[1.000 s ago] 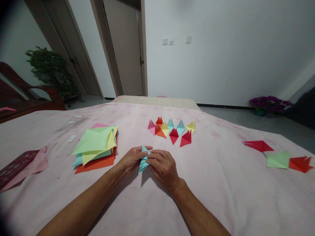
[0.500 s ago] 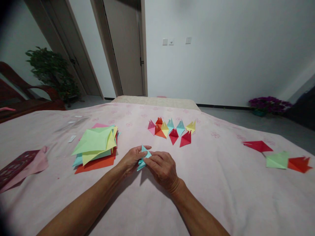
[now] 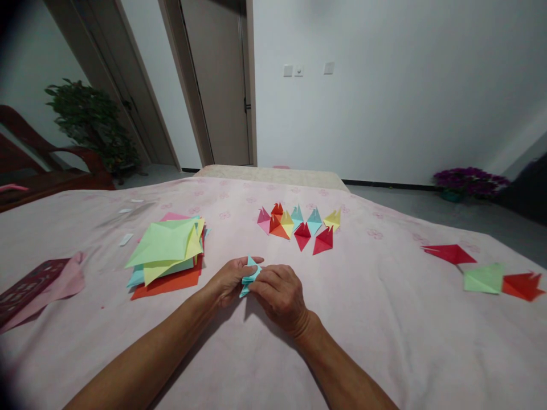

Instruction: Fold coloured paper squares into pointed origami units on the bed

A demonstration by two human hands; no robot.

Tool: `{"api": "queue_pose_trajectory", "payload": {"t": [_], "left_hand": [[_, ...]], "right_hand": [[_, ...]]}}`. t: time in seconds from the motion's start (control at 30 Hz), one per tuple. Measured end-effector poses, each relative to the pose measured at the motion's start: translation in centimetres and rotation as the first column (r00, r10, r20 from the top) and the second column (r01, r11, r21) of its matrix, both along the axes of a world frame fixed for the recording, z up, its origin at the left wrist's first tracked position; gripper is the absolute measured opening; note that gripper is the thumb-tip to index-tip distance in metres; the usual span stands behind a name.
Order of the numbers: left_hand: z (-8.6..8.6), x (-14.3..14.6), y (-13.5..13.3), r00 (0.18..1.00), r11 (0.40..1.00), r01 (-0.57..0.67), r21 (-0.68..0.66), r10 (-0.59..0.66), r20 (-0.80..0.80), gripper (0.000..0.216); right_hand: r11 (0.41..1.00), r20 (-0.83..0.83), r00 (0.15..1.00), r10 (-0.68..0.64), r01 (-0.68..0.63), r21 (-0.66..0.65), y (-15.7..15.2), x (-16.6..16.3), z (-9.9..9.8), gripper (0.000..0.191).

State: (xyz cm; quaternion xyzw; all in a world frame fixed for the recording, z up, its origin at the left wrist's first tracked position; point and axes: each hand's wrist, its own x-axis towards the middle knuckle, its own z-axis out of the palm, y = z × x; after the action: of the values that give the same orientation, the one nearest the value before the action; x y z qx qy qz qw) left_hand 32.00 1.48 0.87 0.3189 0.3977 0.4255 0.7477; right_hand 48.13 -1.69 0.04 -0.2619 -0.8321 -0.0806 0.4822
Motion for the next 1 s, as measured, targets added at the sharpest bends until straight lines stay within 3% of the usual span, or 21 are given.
{"api": "queue_pose_trajectory", "payload": {"t": [0.2, 0.47, 0.7, 0.87, 1.0], "left_hand": [[0.3, -0.1, 0.0, 1.0, 0.997, 0.015, 0.077, -0.016, 0.013, 0.052], [0.9, -0.5, 0.0, 0.999, 0.973, -0.02, 0.23, 0.027, -0.027, 0.053], [1.1, 0.2, -0.3, 0.997, 0.968, -0.063, 0.241, 0.07, -0.023, 0.048], [1.1, 0.6, -0.8, 0.997, 0.966, -0.062, 0.251, 0.074, -0.038, 0.046], [1.3, 0.8, -1.3, 0.996, 0.947, -0.045, 0.319, 0.069, -0.063, 0.049]], "right_hand": [[0.995, -0.002, 0.997, 0.079, -0.079, -0.061, -0.1, -0.1, 0.1, 0.012], [0.998, -0.021, 0.999, 0.027, -0.028, -0.048, 0.4, 0.5, 0.3, 0.016], [0.992, -0.081, 0.997, -0.016, 0.006, -0.125, 0.4, 0.2, 0.1, 0.015], [0.978, -0.217, 0.972, -0.095, 0.05, -0.202, 0.4, -0.4, 0.1, 0.013], [0.935, -0.355, 0.921, -0.161, 0.028, -0.352, 0.6, -0.9, -0.3, 0.01]]}}
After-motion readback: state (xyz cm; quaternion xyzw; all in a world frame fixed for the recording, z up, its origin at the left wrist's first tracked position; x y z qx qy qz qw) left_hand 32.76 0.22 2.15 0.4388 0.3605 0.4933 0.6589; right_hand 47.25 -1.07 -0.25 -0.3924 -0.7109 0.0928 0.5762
